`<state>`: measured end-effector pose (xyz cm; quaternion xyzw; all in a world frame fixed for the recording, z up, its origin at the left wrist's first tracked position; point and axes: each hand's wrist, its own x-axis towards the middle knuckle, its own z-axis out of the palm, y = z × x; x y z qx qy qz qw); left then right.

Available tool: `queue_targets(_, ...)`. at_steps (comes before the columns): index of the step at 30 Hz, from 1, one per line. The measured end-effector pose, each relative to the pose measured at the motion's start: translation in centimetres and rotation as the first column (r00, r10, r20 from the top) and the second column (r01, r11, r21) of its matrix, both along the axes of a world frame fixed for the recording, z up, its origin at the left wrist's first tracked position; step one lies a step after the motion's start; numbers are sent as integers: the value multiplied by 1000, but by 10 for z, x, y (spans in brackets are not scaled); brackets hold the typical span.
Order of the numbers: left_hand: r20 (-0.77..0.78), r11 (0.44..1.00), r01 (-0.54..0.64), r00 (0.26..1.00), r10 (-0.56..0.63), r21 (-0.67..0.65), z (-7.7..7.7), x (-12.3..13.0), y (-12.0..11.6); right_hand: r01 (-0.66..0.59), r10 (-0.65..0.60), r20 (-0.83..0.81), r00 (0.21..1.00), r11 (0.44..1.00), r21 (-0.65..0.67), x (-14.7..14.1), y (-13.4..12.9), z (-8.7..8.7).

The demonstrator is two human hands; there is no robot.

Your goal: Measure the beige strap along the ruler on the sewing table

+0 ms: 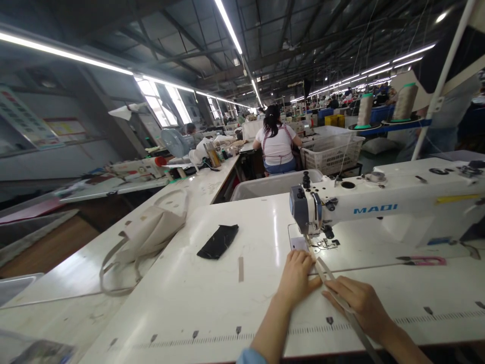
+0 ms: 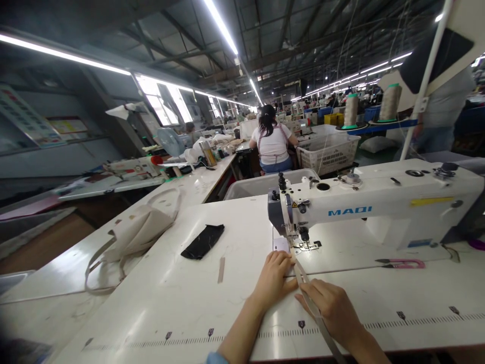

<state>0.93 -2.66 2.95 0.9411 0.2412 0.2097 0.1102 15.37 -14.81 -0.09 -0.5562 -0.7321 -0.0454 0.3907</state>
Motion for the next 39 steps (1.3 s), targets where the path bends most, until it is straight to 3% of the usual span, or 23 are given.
queue_targets(13,8,1000,2,1000,-2,-19,-2,-1,2,11,-12,-4,1000,999,-31,1,1,-5)
queue_targets(20,9,1000,12,1000,-12,-21,1,0,1,136,-134,25,991,988,-71,6,3,-6)
queue_targets(29,16,1000,4,1000,-5,12,-7,-1,1,209,-197,93,976,967,-144,12,5,-17)
queue_targets(32,32,1000,-15,999,15,14,-9,0,2,241,-226,105,968,957,-163,8,5,-13)
queue_targets(39,-4,997,-75,997,75,34,-8,4,5,199,-166,150,975,950,-240,2,11,0)
